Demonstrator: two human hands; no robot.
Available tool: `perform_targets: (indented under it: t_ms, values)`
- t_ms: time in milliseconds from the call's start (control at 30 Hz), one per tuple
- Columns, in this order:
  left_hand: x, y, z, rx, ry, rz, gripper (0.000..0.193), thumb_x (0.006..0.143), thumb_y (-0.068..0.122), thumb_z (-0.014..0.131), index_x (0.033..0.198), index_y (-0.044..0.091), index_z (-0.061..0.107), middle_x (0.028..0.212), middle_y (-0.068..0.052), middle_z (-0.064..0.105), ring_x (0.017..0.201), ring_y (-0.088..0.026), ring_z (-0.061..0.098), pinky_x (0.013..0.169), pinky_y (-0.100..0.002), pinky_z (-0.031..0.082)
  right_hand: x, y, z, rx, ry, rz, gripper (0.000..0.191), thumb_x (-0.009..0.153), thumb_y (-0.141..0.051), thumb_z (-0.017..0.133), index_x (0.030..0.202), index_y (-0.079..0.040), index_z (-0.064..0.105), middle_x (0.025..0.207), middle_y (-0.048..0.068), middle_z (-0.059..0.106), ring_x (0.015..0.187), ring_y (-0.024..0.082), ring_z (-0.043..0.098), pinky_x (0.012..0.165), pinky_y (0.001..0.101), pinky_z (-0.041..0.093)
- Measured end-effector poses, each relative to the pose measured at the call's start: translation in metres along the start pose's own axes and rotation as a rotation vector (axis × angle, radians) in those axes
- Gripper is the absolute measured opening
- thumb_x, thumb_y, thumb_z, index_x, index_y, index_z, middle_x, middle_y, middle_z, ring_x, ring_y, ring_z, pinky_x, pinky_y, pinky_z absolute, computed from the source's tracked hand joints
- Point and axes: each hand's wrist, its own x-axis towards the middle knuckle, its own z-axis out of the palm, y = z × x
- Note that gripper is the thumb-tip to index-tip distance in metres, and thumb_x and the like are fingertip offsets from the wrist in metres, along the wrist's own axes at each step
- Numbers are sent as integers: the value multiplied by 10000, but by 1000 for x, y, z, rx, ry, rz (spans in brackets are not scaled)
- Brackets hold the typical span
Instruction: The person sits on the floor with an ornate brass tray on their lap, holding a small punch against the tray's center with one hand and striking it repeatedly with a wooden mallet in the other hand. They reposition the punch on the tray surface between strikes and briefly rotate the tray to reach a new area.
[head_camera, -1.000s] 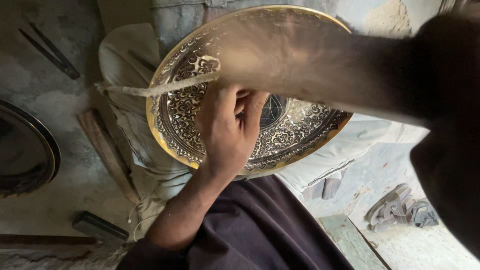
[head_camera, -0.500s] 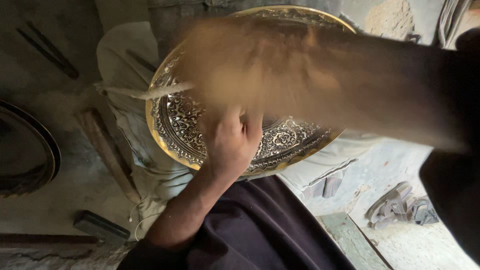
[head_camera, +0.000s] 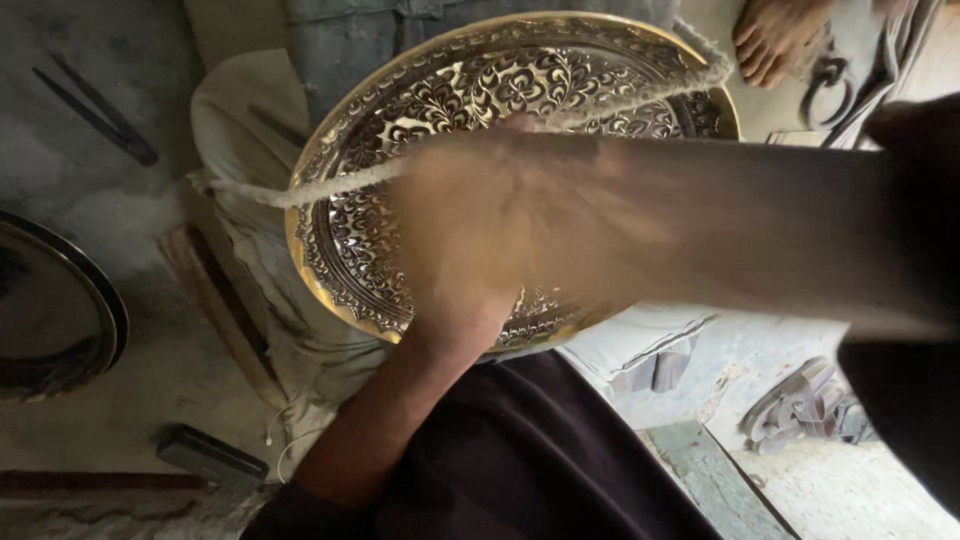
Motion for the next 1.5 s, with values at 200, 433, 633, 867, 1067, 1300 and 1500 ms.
perform_targets:
  t_ms: [200, 433, 633, 867, 1067, 1300, 1500]
  values:
    - [14, 32, -25, 71, 32, 141, 413, 1013, 15, 752, 1353, 71, 524, 1244, -89, 661, 1076, -231, 730, 880, -329, 628, -13, 4, 17, 160, 52, 62, 212, 1018, -53, 738, 1115, 61, 587, 927, 139, 680, 799, 160, 622, 738, 311, 508]
    - [28, 73, -78, -416, 94, -293, 297, 910, 9, 717, 1126, 21, 513, 1123, -68, 650, 923, -91, 704, 730, -213, 602, -25, -19, 49, 808, 251, 209, 279, 1012, -69, 771, 1158, 72, 579, 984, 146, 705, 859, 160, 640, 784, 314, 524]
    - [54, 68, -47, 105, -235, 409, 333, 960, 36, 778, 1226, 35, 578, 1177, -115, 686, 1032, -237, 731, 883, -320, 646, -31, -38, 70, 1039, 235, 279, 462, 880, -99, 804, 1242, 48, 557, 1017, 115, 720, 908, 156, 671, 798, 308, 546]
    - [63, 57, -32, 274, -416, 493, 356, 1047, 16, 687, 1382, 98, 599, 1130, -63, 691, 1039, -188, 771, 872, -321, 644, -41, -25, 77, 1103, 332, 276, 447, 912, -61, 787, 1242, 64, 514, 1032, 118, 702, 927, 153, 670, 853, 313, 544]
    - [69, 62, -28, 333, -523, 499, 388, 1043, -59, 593, 1409, 72, 588, 1078, -71, 683, 1023, -175, 780, 823, -313, 641, -30, -33, 51, 1389, 485, 47, 458, 968, -17, 745, 1327, 33, 465, 1110, 51, 629, 1008, 130, 629, 894, 276, 535]
    - [65, 76, -23, 375, -526, 447, 365, 1024, -34, 632, 1366, 91, 609, 1090, -83, 686, 1000, -196, 780, 815, -344, 631, -4, -50, 23, 401, 646, -54, 477, 851, 61, 759, 1266, -46, 550, 983, 122, 668, 879, 246, 669, 764, 376, 531]
    - [63, 79, -21, 434, -531, 468, 331, 1028, 43, 719, 1339, 97, 617, 1088, -104, 683, 941, -262, 759, 755, -388, 592, -1, -50, 28, 253, 710, -140, 535, 739, 62, 787, 1234, -48, 616, 935, 153, 664, 841, 328, 661, 748, 448, 498]
